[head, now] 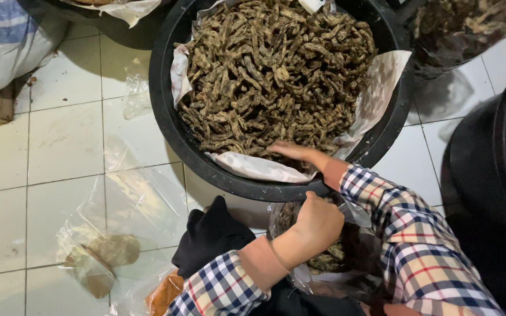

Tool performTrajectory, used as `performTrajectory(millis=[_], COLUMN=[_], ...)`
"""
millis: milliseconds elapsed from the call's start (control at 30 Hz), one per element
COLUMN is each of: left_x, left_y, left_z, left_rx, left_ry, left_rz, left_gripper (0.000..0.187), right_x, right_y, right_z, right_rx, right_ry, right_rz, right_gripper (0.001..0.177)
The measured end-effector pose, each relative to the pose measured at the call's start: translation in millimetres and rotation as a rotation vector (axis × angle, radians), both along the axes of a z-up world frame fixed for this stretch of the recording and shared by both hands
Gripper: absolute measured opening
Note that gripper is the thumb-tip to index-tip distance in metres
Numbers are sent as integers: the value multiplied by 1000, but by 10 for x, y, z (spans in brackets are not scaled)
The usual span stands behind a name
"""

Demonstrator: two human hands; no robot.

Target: The person scoops dried fish from a large black basin and places it into a clear plastic bag. They repeatedly transfer handfuls of the dried fish into the bag, filling it progressively.

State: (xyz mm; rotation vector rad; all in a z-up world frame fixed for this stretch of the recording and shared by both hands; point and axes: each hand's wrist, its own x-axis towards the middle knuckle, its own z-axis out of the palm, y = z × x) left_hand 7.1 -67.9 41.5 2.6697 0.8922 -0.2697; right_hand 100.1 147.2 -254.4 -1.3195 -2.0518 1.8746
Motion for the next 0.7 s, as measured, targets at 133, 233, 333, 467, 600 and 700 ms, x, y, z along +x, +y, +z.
performTrajectory(millis=[133, 233, 333, 467, 600, 700], left_x=[19, 20, 5, 0, 2, -8], left_y=[17, 24, 30, 23, 17, 18], left_z=[-2, -10, -8, -3, 14, -1], left_rx=[34, 14, 11, 9, 3, 29], left_ry=[25, 12, -13, 18, 41, 26], left_rz=[-3, 11, 18, 21, 27, 38], left_gripper=[21, 21, 19, 21, 21, 20], right_x=[-231, -238, -178, -113, -136, -145], right_y=[-91, -119, -89, -76, -69, -30], right_z=[-42, -23, -6, -46, -71, -52], right_rx=[152, 147, 419, 518, 485, 436], right_ry=[-511, -456, -377, -271, -82, 42], right_rz=[15, -39, -32, -5, -33, 23], right_gripper=[97, 92, 82, 53, 68, 78])
